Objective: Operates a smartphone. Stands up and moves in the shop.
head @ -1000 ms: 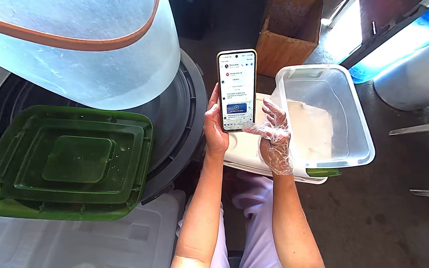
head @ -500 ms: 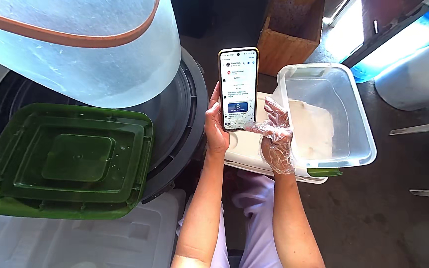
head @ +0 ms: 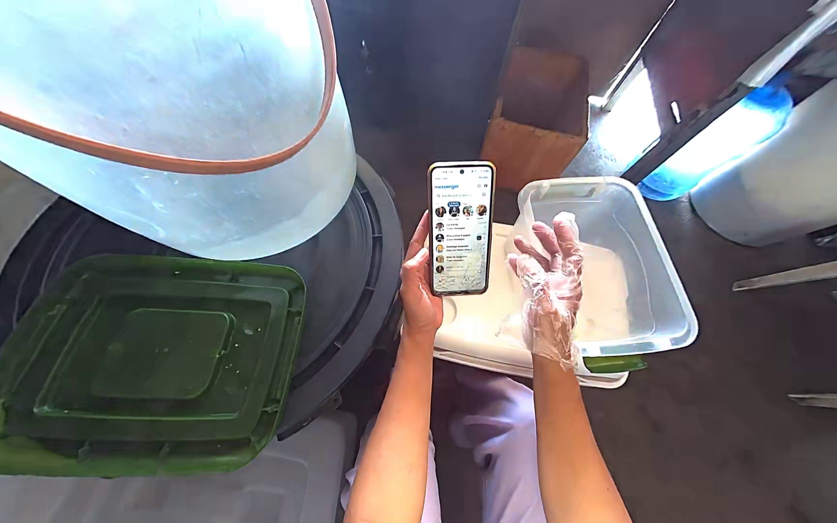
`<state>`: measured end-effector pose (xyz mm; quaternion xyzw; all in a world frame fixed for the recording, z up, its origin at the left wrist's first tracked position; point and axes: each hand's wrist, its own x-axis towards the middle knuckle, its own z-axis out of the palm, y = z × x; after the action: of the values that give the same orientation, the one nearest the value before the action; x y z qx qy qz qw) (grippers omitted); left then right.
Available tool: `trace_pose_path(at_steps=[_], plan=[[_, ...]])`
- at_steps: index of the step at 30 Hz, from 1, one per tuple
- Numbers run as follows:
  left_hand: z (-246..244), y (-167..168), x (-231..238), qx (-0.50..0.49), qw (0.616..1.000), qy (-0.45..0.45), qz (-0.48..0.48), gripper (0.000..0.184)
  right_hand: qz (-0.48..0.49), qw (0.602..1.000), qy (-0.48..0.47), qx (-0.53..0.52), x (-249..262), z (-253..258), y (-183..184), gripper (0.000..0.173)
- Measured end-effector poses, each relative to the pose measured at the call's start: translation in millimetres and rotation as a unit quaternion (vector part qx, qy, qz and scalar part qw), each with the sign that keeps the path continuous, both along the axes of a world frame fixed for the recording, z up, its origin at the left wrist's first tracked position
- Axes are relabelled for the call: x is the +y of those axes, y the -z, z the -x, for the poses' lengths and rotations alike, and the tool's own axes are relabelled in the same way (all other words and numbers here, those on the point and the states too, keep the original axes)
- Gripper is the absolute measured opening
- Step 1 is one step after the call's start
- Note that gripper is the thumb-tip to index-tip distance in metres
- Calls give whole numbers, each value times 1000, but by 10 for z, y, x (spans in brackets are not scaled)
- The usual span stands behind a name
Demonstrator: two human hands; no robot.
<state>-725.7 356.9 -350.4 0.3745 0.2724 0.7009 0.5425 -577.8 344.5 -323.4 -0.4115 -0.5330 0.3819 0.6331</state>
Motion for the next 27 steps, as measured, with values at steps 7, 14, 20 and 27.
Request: trace_pose_path(at_steps=[7, 14, 20, 27], plan=[[-20, -27, -8, 23, 999, 27, -1, 64, 114, 991, -69, -11, 535, 45, -585, 49], [-151, -445, -483, 21, 997, -33, 68, 51, 103, 979, -112, -138, 24, 54, -1180, 49], [-351, -1175, -1555, -16, 995, -62, 75, 49, 58, 993, -86, -57, -850, 39, -1625, 53], [-358, -1554, -2451, -26, 993, -67, 91, 50, 2, 987, -159, -32, -1662, -66, -1854, 62]])
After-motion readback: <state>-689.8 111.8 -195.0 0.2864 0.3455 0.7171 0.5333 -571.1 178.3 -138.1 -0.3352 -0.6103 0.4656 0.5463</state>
